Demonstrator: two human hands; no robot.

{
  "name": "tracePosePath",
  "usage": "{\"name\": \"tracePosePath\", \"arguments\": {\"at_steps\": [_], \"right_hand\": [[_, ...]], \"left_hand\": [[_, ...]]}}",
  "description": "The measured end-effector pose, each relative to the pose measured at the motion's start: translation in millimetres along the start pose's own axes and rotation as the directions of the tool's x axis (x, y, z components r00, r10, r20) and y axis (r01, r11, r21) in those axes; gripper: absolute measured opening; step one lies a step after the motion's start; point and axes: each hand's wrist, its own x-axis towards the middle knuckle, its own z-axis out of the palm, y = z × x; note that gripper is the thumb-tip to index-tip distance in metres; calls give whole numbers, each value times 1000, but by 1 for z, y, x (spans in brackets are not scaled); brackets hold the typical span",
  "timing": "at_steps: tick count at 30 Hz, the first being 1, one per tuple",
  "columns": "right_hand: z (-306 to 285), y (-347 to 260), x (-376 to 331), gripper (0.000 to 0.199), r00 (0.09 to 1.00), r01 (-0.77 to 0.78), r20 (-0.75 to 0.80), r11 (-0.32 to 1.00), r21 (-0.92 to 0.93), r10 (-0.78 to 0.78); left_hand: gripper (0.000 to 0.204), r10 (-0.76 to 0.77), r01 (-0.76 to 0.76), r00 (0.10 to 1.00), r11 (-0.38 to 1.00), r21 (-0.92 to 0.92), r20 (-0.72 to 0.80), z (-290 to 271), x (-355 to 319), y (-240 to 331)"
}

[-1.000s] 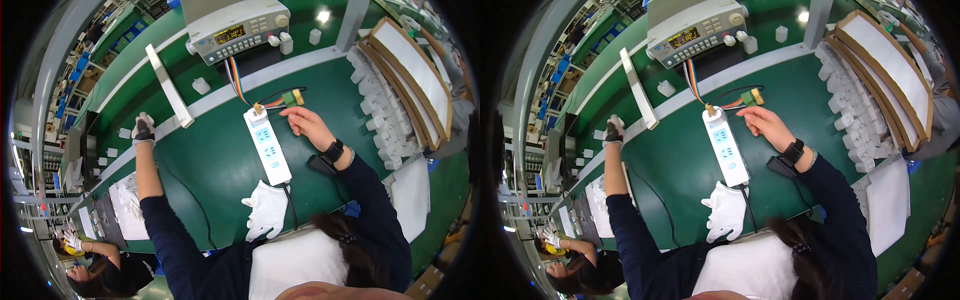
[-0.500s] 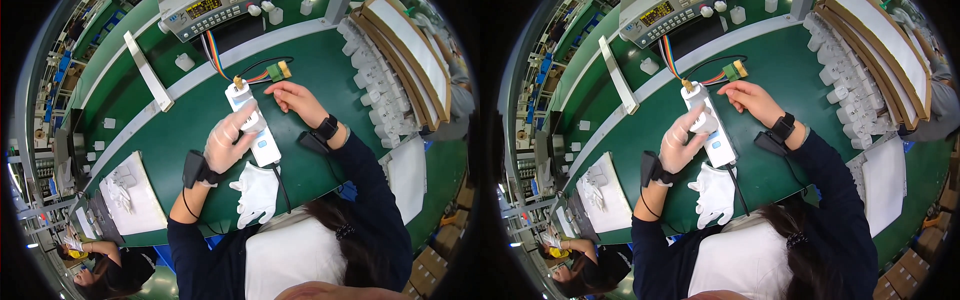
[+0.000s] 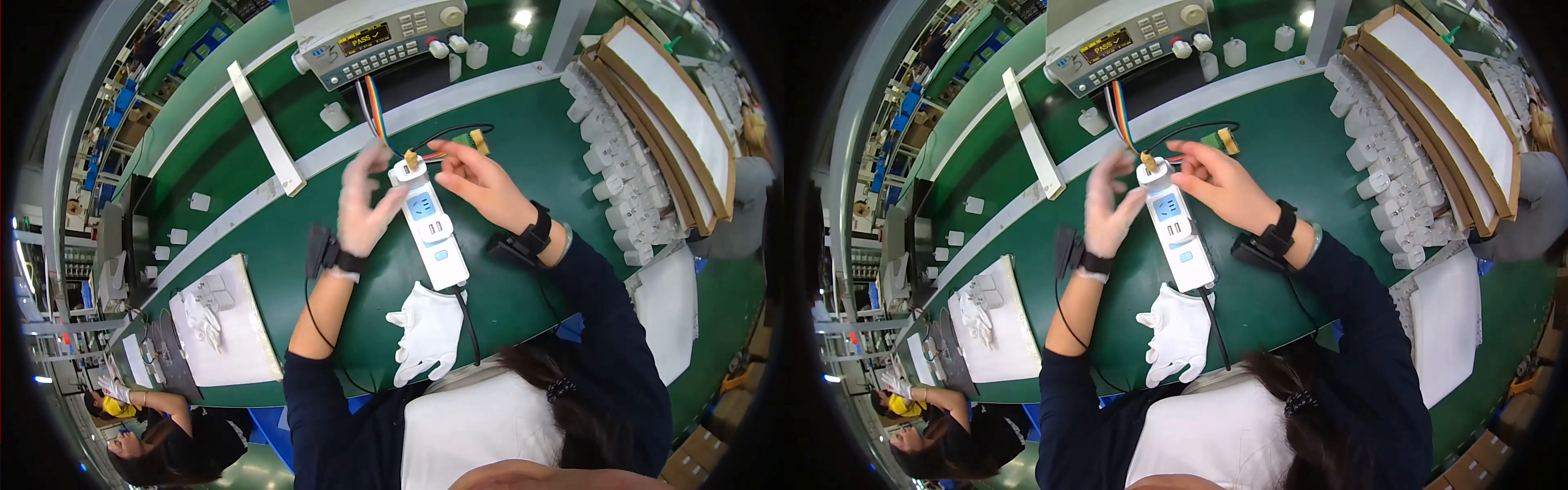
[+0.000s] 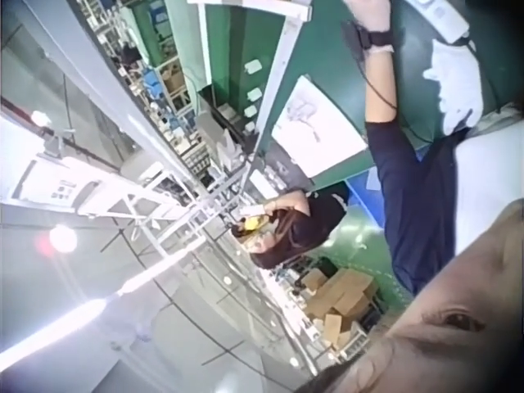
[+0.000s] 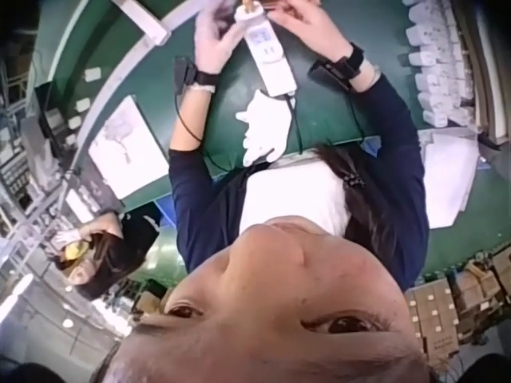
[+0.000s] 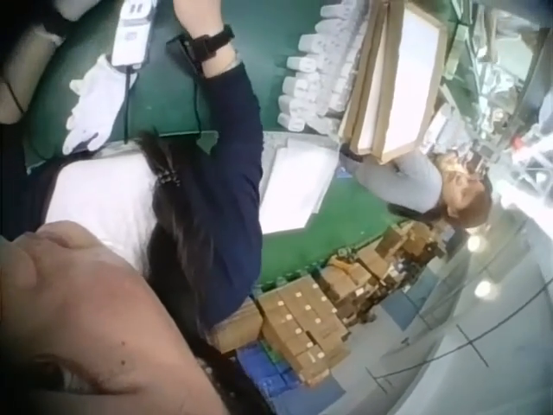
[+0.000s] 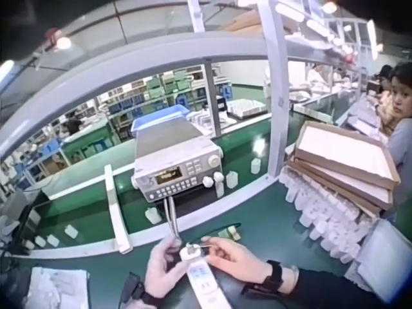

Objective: The person tests power adapters by plugging them into a power strip and touching them with a probe before removing and adjusting a glove.

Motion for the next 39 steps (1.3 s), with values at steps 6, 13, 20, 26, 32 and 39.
{"name": "tracePosePath", "arguments": {"at_steps": [6,13,20,26,32,39], "right_hand": [[11,-4,38,23,955,295,138,827,-478,-261],[5,-41,3,14,924,375,101,927,-29,-370],[11,-31,-31,9,949,290,243,853,-434,-198],[12,-17,-31,17,931,352,253,821,-449,-262],[-5,2,-26,38,954,35,295,997,62,-52],[-17,28,-9,38,892,-358,379,897,258,248]], "left_hand": [[43,-115,127,954,992,-26,275,26,9,-47],[46,-140,231,940,933,-276,312,27,7,-36],[49,-140,280,919,889,-363,367,15,10,-26],[46,-143,73,985,851,-520,-95,-4,42,-19],[60,-83,52,996,850,525,36,-83,114,-66],[56,-102,-66,980,644,762,171,-133,144,-111]]}}
